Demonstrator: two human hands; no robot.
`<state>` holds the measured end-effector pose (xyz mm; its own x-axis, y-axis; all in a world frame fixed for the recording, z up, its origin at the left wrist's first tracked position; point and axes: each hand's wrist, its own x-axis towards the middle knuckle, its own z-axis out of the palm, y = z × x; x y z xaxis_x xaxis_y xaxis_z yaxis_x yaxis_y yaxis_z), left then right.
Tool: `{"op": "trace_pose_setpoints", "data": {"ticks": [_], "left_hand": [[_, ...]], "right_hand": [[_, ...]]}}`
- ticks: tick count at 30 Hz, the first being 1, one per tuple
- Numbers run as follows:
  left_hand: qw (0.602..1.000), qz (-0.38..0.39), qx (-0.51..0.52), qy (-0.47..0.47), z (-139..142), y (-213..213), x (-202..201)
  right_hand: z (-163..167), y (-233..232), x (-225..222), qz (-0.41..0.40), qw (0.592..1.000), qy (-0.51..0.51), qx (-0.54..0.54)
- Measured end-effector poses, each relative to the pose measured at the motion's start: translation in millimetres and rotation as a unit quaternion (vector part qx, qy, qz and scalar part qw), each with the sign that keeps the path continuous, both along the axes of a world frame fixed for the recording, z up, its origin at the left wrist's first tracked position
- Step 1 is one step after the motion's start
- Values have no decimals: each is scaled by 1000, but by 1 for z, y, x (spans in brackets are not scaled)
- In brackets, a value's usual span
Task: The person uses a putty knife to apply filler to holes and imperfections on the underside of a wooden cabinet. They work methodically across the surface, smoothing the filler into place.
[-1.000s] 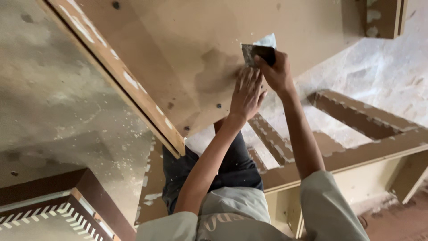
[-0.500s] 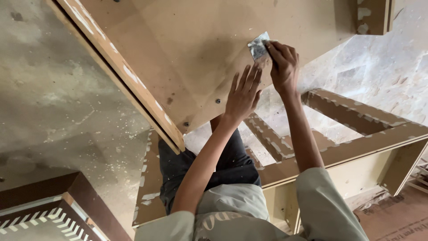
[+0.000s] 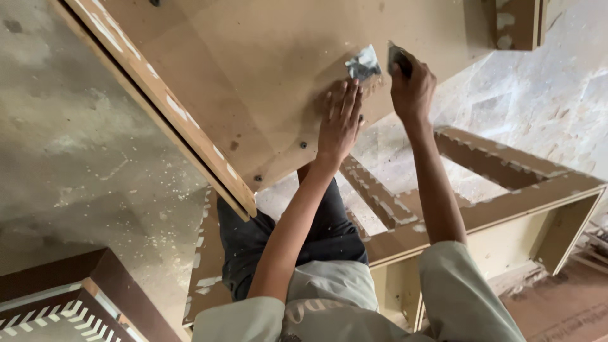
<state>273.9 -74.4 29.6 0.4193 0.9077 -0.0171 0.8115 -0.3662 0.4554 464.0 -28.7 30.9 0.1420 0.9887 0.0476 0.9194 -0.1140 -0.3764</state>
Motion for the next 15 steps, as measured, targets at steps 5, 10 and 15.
{"op": "trace_pose_setpoints", "data": {"ticks": [5, 10, 15], "left_hand": [[1000, 3, 8, -2, 1, -1, -1], [1000, 10, 9, -7, 6, 3, -4], [1000, 14, -9, -24, 13, 6, -7]], "right_hand": [[8, 21, -12, -2, 993, 110, -29], [0, 43, -35, 49, 996, 66, -47], [-1, 45, -50, 97, 993, 57, 18]]}}
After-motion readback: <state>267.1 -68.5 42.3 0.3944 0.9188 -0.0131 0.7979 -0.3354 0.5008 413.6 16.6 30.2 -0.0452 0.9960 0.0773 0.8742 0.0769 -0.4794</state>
